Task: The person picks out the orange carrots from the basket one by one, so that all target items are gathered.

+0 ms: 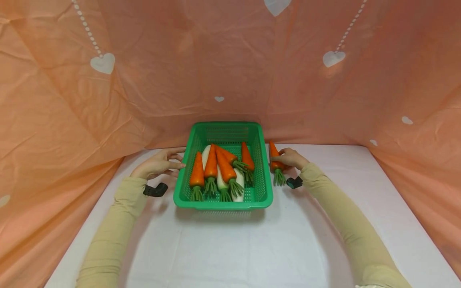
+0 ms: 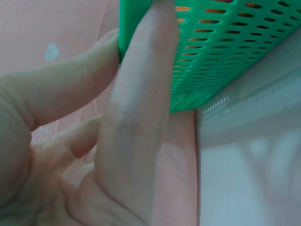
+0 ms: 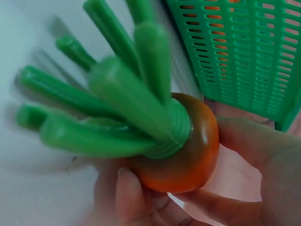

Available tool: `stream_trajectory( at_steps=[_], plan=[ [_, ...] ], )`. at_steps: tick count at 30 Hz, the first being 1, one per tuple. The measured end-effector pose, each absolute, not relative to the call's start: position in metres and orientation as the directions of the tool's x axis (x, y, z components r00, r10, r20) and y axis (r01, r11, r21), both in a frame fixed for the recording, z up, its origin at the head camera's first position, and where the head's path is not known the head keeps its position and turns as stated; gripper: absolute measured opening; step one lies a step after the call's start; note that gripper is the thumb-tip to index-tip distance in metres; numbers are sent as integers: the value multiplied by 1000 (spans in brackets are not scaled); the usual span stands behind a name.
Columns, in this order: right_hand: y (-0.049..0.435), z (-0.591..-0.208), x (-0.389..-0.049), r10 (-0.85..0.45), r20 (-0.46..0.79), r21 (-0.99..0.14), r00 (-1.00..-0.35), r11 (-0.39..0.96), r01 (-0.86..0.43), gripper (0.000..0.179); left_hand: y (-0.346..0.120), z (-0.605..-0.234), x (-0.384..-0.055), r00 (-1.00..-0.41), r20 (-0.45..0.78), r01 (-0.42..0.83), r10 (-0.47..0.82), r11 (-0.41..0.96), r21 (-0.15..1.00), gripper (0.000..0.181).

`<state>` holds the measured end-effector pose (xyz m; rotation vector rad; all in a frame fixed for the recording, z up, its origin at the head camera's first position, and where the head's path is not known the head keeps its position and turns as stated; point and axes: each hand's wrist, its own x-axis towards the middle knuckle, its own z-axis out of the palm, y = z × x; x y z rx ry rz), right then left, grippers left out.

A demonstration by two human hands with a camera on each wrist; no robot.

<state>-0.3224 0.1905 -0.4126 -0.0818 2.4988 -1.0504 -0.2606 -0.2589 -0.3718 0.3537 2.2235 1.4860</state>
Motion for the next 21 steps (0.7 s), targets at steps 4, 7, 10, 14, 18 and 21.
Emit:
stream_trajectory(
  at_steps=[4,7,10,14,18,21],
  plan=[
    [190,-412,-321,-218,-357,-694,-908,713,101,58,-259,-371,-261,-873,-216,-32,437,392,920,72],
    [190,-411,-321,-212,-339,-684,-917,725,85,58,-259,-372,-261,-872,-214,-35,441,379,925,72],
    [191,-412,-321,-213,-324,-682,-922,727,71,58,-261,-373,-260,-872,-205,-34,444,364,931,72],
    [191,-412,-321,-209,-312,-680,-927,731,64,56,-266,-373,-259,-875,-214,-53,435,353,934,71],
    [194,-412,-321,-208,-304,-676,-930,735,56,56,-267,-371,-258,-870,-224,-66,439,347,936,72],
    [197,-412,-322,-227,-312,-698,-922,714,60,57,-268,-371,-258,-869,-227,-68,439,349,935,72]
  ],
)
